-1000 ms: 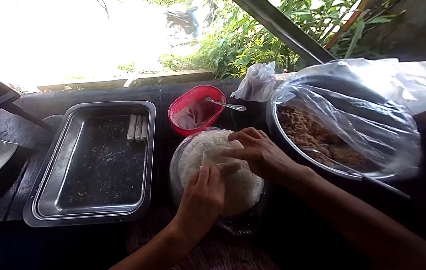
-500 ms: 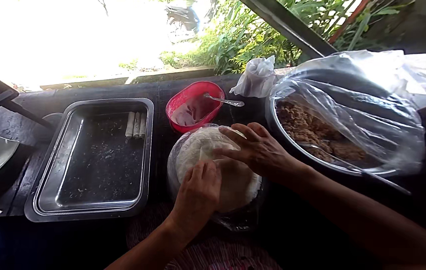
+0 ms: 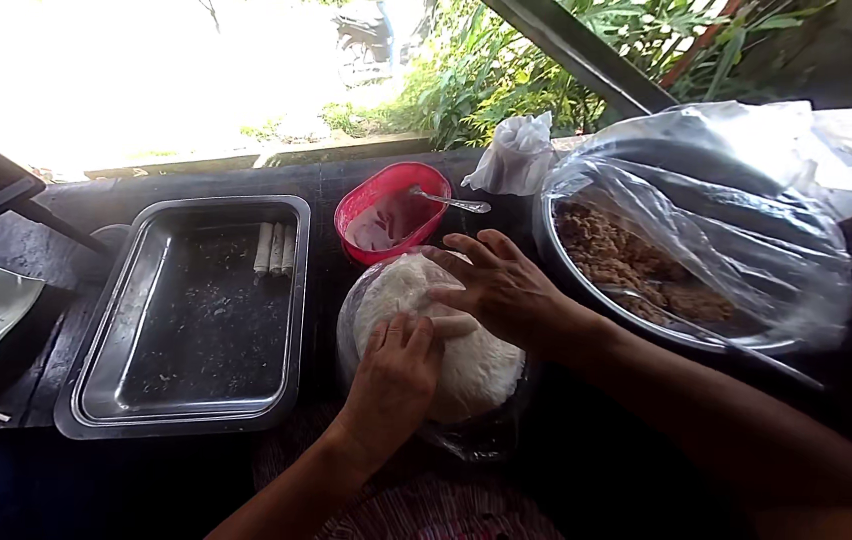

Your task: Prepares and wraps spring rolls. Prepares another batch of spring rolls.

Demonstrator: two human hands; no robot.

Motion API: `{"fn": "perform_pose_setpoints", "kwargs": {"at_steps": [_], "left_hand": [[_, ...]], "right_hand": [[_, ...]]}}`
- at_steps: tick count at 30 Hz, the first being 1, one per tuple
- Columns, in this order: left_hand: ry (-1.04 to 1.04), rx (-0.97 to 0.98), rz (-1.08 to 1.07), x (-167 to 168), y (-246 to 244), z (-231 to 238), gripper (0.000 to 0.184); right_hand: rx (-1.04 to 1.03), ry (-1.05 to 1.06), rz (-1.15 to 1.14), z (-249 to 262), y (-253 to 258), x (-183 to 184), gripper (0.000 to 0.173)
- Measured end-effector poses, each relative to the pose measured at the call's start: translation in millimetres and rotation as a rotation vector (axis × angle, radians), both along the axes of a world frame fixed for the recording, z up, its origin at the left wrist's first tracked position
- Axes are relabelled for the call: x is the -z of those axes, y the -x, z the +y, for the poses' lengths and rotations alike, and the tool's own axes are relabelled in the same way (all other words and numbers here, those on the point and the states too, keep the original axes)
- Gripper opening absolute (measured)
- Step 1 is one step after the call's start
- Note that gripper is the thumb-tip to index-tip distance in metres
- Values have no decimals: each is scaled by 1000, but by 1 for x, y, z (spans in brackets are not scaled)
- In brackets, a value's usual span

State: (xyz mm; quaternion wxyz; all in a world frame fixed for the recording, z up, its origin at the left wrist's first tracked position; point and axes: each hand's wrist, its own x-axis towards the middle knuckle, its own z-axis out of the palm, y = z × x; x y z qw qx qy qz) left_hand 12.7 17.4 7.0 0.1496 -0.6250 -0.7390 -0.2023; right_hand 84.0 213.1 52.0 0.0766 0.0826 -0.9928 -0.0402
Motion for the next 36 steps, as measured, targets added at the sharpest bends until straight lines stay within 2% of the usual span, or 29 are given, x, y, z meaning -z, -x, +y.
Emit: {"fn": "perform_pose_setpoints", "kwargs": {"at_steps": [3, 7, 12, 18, 23, 28, 36], "left_hand": [[-2, 1, 8, 0, 0, 1, 30], [8, 3, -7, -1, 1, 1, 26], [12, 10, -15, -3, 2, 2, 27], [-5, -10, 21, -4, 1, 3, 29], [-15, -8, -46, -7, 7, 6, 29], [-36, 12, -140, -11, 26, 12, 13], [53, -19, -168, -14, 51, 27, 10]], "right_hand": [[-19, 22, 54, 2, 2, -4, 27], [-57, 25, 9, -6, 7, 9, 51], [41, 60, 91, -1, 1, 9, 35], [141, 195, 426, -22, -44, 33, 22], [225, 192, 441, -33, -57, 52, 22], [246, 290, 434, -22, -44, 49, 23], [265, 356, 386, -6, -22, 44, 19]]}}
